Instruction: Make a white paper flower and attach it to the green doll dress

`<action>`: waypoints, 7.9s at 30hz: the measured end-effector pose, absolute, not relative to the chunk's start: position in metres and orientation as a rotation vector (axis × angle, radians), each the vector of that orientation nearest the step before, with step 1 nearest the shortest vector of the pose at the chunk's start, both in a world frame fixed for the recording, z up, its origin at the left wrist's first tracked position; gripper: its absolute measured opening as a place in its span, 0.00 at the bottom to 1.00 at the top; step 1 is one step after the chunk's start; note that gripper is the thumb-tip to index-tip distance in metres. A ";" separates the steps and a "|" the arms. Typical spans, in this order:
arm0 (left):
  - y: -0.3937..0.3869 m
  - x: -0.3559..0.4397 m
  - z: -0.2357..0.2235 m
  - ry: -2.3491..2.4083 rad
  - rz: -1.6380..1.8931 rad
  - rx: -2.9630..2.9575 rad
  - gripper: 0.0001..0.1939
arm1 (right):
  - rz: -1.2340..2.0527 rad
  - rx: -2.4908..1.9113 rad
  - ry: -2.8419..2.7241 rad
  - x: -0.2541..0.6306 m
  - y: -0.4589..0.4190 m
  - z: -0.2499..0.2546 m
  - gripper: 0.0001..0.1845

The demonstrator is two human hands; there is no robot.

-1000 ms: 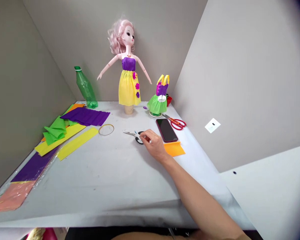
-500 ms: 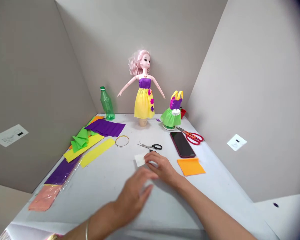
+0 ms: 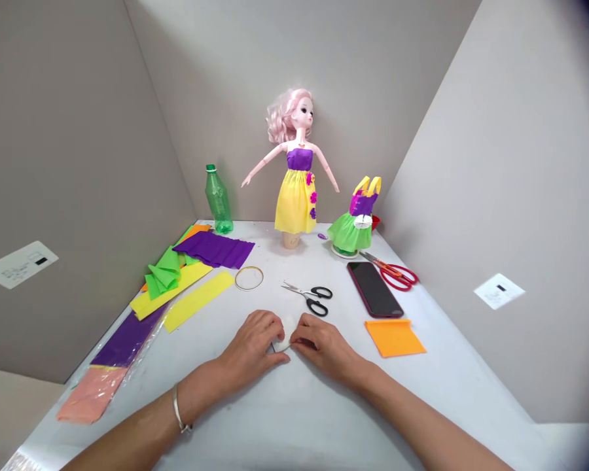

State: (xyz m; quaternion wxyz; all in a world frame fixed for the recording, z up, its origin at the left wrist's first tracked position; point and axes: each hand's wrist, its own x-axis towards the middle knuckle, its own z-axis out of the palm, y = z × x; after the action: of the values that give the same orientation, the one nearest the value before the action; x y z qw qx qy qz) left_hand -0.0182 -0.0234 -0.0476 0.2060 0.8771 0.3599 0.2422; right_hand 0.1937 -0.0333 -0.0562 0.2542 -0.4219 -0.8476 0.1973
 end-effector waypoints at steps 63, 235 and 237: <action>-0.013 -0.024 -0.058 1.133 0.679 2.225 0.08 | 0.634 -1.507 -2.209 0.173 -0.039 -0.044 0.07; -0.015 -0.033 -0.061 0.993 0.664 2.563 0.04 | 0.497 -1.322 -2.477 0.197 -0.040 -0.029 0.10; -0.015 -0.034 -0.061 0.997 0.671 2.559 0.05 | 0.496 -1.316 -2.483 0.197 -0.040 -0.027 0.08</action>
State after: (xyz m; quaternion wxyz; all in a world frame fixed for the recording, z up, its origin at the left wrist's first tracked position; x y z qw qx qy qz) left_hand -0.0336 -0.0146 -0.0613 0.1564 0.8940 0.3484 0.2344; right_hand 0.1969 -0.0401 -0.0269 0.1436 -0.4564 -0.8611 0.1719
